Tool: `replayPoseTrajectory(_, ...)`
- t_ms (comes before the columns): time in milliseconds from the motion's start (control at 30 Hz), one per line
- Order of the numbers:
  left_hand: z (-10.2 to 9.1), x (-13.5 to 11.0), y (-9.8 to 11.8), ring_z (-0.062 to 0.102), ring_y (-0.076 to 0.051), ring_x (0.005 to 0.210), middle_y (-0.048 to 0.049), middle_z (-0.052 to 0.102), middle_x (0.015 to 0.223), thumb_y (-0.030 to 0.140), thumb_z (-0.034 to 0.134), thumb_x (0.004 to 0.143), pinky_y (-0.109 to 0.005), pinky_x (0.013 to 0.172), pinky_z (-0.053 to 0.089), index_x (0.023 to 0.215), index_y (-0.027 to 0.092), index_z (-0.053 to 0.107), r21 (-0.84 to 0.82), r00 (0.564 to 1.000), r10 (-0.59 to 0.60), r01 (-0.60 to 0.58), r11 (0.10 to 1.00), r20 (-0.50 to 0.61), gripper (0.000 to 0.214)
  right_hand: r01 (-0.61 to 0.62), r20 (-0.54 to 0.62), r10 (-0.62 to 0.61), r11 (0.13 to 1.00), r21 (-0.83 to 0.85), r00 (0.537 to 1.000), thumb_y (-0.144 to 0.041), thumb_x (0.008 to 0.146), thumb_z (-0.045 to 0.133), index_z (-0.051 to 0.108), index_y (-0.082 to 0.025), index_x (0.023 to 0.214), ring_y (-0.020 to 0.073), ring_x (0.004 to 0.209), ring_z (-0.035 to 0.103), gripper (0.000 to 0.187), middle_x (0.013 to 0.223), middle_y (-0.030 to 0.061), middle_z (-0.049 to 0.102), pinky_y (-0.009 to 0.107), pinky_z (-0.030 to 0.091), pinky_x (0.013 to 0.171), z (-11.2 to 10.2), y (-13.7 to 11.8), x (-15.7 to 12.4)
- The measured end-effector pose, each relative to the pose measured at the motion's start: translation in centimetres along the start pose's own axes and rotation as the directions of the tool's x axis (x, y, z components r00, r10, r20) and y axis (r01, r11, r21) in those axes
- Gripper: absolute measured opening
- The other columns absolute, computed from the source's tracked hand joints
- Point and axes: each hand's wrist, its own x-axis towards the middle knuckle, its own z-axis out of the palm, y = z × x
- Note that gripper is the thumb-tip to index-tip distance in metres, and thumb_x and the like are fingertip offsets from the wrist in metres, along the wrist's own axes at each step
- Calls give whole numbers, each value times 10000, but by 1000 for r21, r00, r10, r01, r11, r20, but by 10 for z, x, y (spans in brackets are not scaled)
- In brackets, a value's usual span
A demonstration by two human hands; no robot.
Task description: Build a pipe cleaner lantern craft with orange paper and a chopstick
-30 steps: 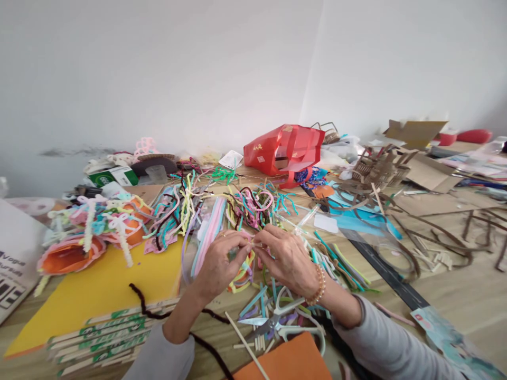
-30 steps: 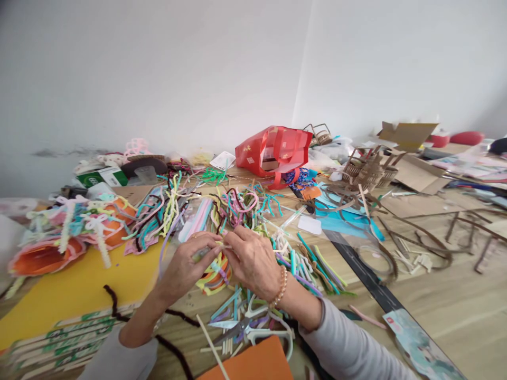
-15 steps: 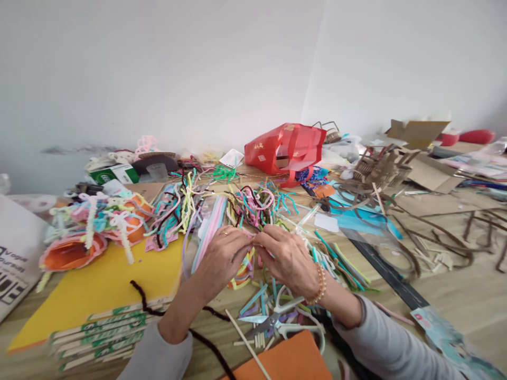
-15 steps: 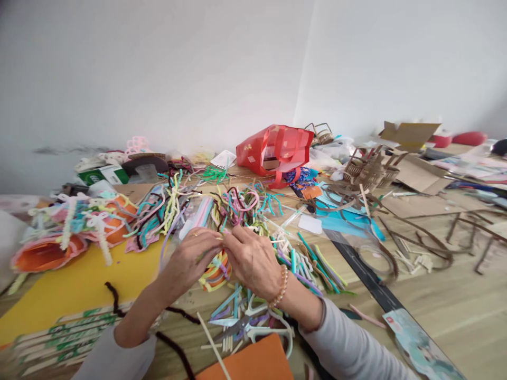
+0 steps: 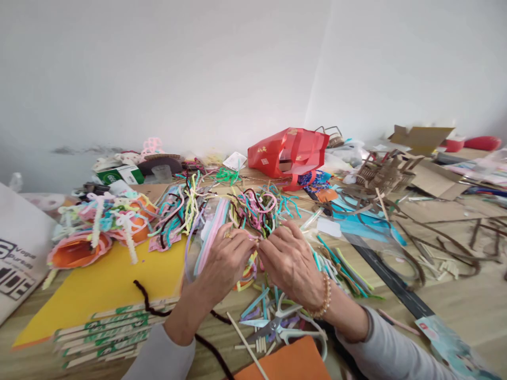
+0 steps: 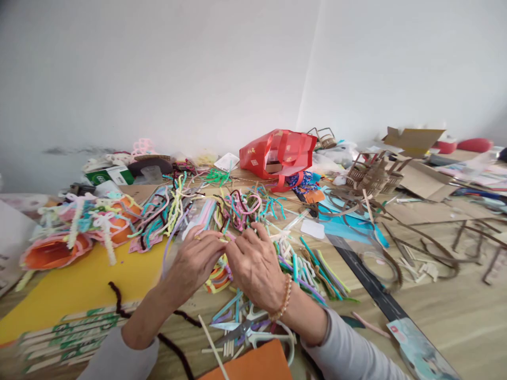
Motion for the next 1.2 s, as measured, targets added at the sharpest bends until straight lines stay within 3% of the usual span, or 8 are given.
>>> replayPoseTrajectory(133, 6, -2, 1, 628, -196, 910, -38, 690, 879, 137, 471, 923, -443, 967, 406, 891, 192, 582, -72, 991, -72, 64, 995, -110, 128, -117, 96, 109, 990, 77, 989, -152, 942, 411, 567, -175, 808, 136, 589, 497, 207, 712, 35, 599, 285, 280, 544, 5, -5, -7)
replayPoseTrajectory(267, 11, -3, -1, 633, -191, 889, -33, 702, 874, 182, 494, 924, -415, 917, 429, 855, 204, 593, -191, 962, -199, 163, 968, -187, 122, -218, 87, 200, 878, 427, 976, -172, 947, 403, 590, -177, 948, 131, 652, 565, 187, 817, 44, 644, 249, 359, 585, 15, -6, -8)
replayPoseTrajectory(333, 11, -3, -1, 636, -191, 862, -39, 707, 868, 213, 500, 923, -395, 877, 452, 834, 202, 599, -250, 939, -263, 207, 946, -219, 134, -282, 102, 290, 694, 662, 952, -221, 941, 447, 610, -192, 964, 133, 677, 585, 167, 825, 36, 654, 242, 409, 617, 22, -4, -6)
replayPoseTrajectory(400, 11, -2, 0, 639, -195, 849, -45, 710, 860, 242, 503, 921, -378, 846, 471, 817, 200, 607, -306, 920, -320, 245, 920, -225, 153, -353, 191, 378, 425, 834, 906, -296, 913, 519, 622, -195, 896, 122, 612, 569, 145, 749, 14, 634, 235, 430, 582, 29, -2, -4)
replayPoseTrajectory(500, 9, -1, 1, 645, -201, 855, -49, 710, 859, 254, 504, 914, -363, 829, 486, 804, 196, 619, -375, 907, -380, 293, 880, -182, 169, -402, 359, 397, 27, 915, 845, -393, 847, 616, 604, -181, 795, 92, 475, 489, 218, 592, -30, 556, 217, 409, 482, 39, -1, -1)
replayPoseTrajectory(567, 9, -1, 1, 648, -201, 851, -47, 708, 852, 252, 501, 911, -356, 819, 492, 802, 193, 623, -400, 901, -404, 317, 860, -156, 174, -411, 422, 374, -114, 905, 826, -423, 817, 649, 609, -171, 775, 82, 448, 468, 259, 552, -39, 542, 206, 402, 457, 43, -1, -1)
replayPoseTrajectory(967, 11, -2, 2, 660, -209, 894, -62, 724, 897, 230, 505, 897, -360, 835, 506, 816, 189, 664, -480, 870, -480, 373, 794, -118, 183, -388, 575, 320, -489, 781, 753, -398, 686, 779, 635, -154, 754, 48, 460, 477, 291, 636, -30, 605, 147, 412, 404, 49, -3, 1)
replayPoseTrajectory(1200, 13, -2, 1, 655, -203, 882, -65, 720, 900, 226, 509, 903, -361, 836, 506, 838, 185, 668, -466, 906, -408, 314, 827, -114, 177, -455, 591, 332, -404, 794, 735, -400, 672, 786, 630, -150, 792, 54, 432, 495, 318, 619, -30, 632, 170, 396, 413, 50, 4, 1)
